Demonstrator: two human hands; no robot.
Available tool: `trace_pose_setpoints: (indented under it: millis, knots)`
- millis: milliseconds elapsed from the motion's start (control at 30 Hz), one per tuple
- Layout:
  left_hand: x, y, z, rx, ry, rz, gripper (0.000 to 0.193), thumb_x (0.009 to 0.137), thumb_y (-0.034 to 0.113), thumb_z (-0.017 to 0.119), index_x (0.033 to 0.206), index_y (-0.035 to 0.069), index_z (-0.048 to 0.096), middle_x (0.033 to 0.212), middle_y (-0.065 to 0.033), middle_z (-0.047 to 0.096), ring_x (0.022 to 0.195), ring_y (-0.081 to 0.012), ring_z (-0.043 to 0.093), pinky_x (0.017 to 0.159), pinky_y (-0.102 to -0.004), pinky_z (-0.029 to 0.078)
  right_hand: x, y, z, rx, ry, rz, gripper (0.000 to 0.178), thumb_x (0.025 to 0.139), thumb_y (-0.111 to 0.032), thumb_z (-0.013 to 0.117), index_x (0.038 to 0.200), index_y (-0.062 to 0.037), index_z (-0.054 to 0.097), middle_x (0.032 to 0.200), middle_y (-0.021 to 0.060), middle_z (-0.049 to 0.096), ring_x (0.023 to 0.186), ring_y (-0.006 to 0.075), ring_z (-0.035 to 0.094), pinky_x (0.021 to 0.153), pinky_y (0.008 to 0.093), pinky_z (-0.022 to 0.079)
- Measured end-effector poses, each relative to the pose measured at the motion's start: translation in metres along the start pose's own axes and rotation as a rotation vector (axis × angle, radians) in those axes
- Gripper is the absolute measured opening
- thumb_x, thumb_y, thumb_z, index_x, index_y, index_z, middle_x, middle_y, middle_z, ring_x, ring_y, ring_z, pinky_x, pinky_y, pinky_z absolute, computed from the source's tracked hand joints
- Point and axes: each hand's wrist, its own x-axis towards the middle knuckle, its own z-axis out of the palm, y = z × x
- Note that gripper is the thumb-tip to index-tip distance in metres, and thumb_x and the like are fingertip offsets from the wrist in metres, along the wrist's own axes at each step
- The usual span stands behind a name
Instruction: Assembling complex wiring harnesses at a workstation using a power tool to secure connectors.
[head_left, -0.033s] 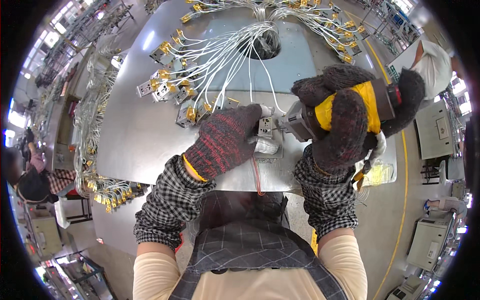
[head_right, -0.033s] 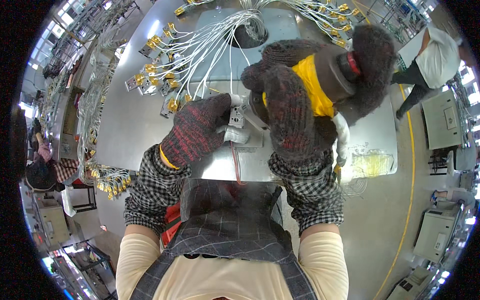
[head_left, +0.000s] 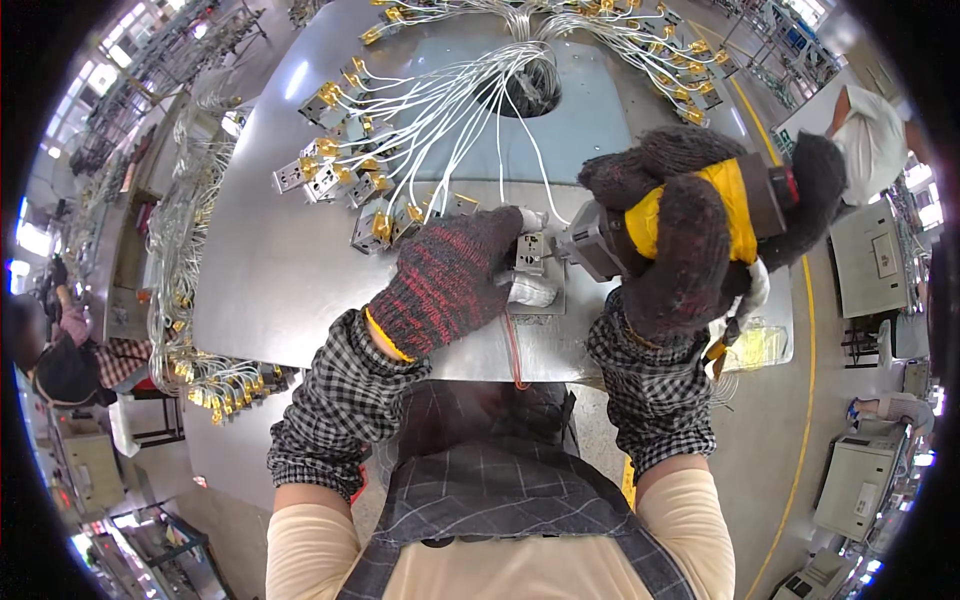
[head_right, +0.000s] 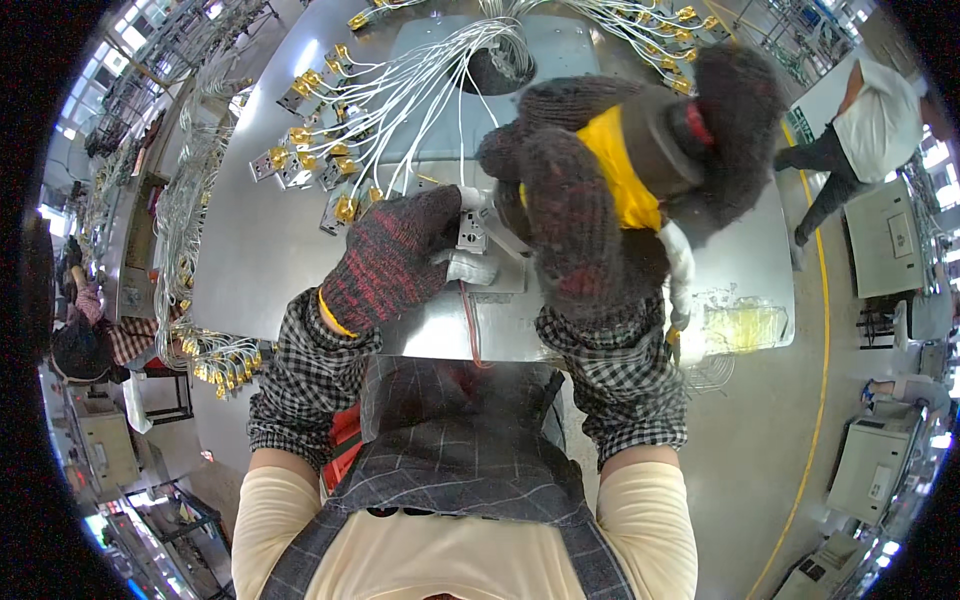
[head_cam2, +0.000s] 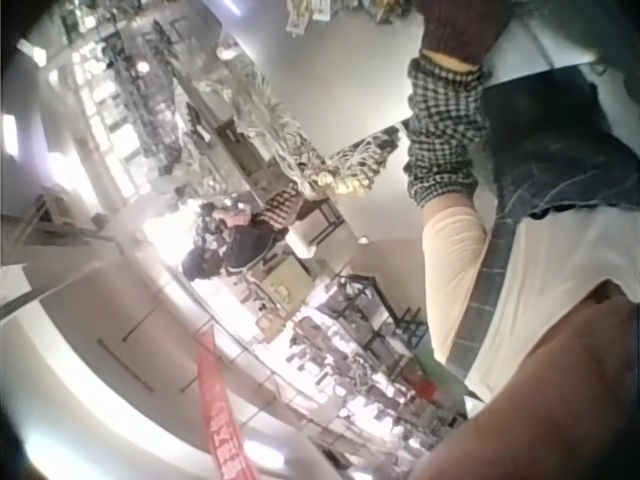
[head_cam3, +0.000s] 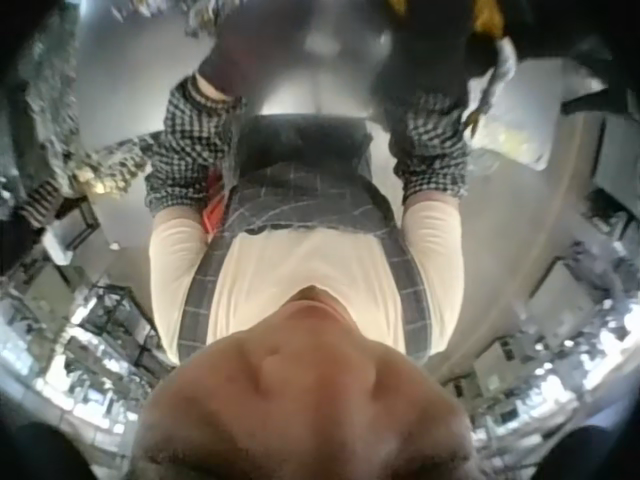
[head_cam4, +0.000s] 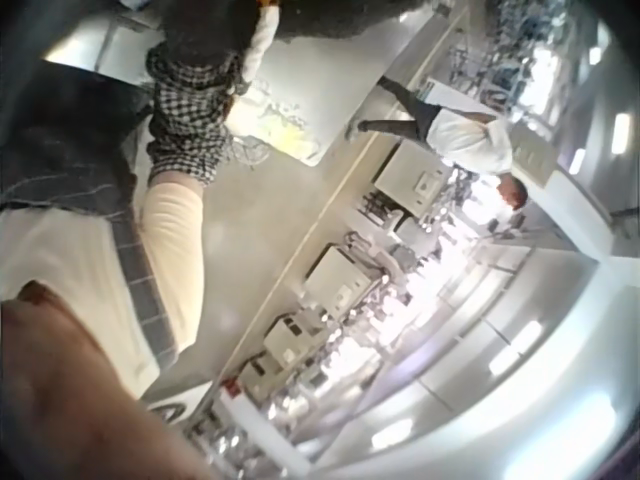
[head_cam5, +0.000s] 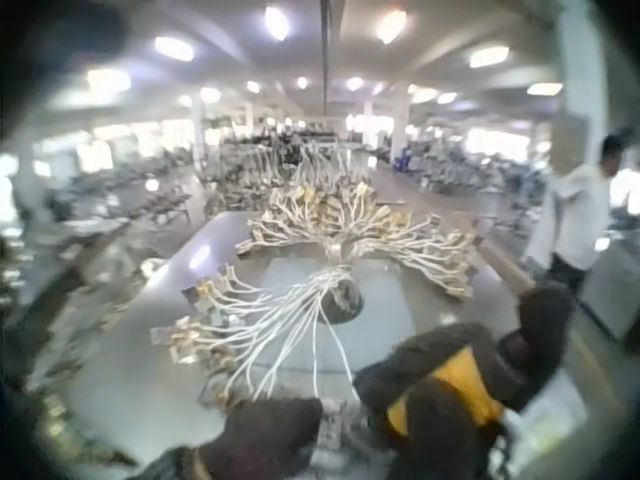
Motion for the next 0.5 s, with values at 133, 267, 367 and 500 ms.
trace_pose_setpoints:
  millis: [133, 267, 367, 500]
  knots:
    - [-0.001, 0.003, -0.007, 0.146, -0.083, -0.019, 0.062, 0.074, 0.045, 0.077, 0.120, 0.009, 0.058, 0.095, -0.0135, 0.068, 0.087, -0.0331, 0.066, 0.075, -0.0441, 0.052, -0.017, 0.024, -0.022, 0.423, 0.011, 0.340, 0.059, 0.096, -0.026, 0.054, 0.148, -0.0123, 0.029, 0.137, 0.0162, 0.042, 0.122, 0.0277, 0.045, 0.103, 0.0449, 0.037]
    - [-0.011, 0.015, -0.029, 0.329, 0.133, 0.220, 0.072, 0.074, 0.049, 0.075, 0.131, 0.012, 0.053, 0.115, -0.0110, 0.063, 0.103, -0.0320, 0.062, 0.080, -0.0435, 0.050, -0.047, 0.067, -0.063, 1.117, 0.130, 0.804, 0.058, 0.100, -0.034, 0.051, 0.148, -0.0095, 0.031, 0.149, 0.0156, 0.036, 0.135, 0.0283, 0.039, 0.116, 0.0421, 0.029]
    - [-0.039, 0.006, -0.050, 0.621, -0.065, 0.150, 0.076, 0.068, 0.040, 0.077, 0.135, 0.016, 0.051, 0.124, -0.0076, 0.059, 0.107, -0.0298, 0.059, 0.085, -0.0431, 0.048, -0.054, 0.063, -0.065, 1.058, 0.140, 0.824, 0.060, 0.100, -0.039, 0.051, 0.148, -0.0080, 0.032, 0.150, 0.0168, 0.036, 0.137, 0.0295, 0.039, 0.118, 0.0431, 0.030]
    - [-0.053, -0.016, -0.060, 0.711, -0.222, 0.139, 0.070, 0.063, 0.027, 0.080, 0.128, 0.017, 0.058, 0.116, -0.0078, 0.064, 0.097, -0.0279, 0.064, 0.078, -0.0427, 0.052, -0.038, 0.052, -0.054, 0.840, 0.024, 0.747, 0.061, 0.100, -0.040, 0.050, 0.146, -0.0041, 0.033, 0.138, 0.0219, 0.045, 0.124, 0.0331, 0.050, 0.110, 0.0488, 0.038]
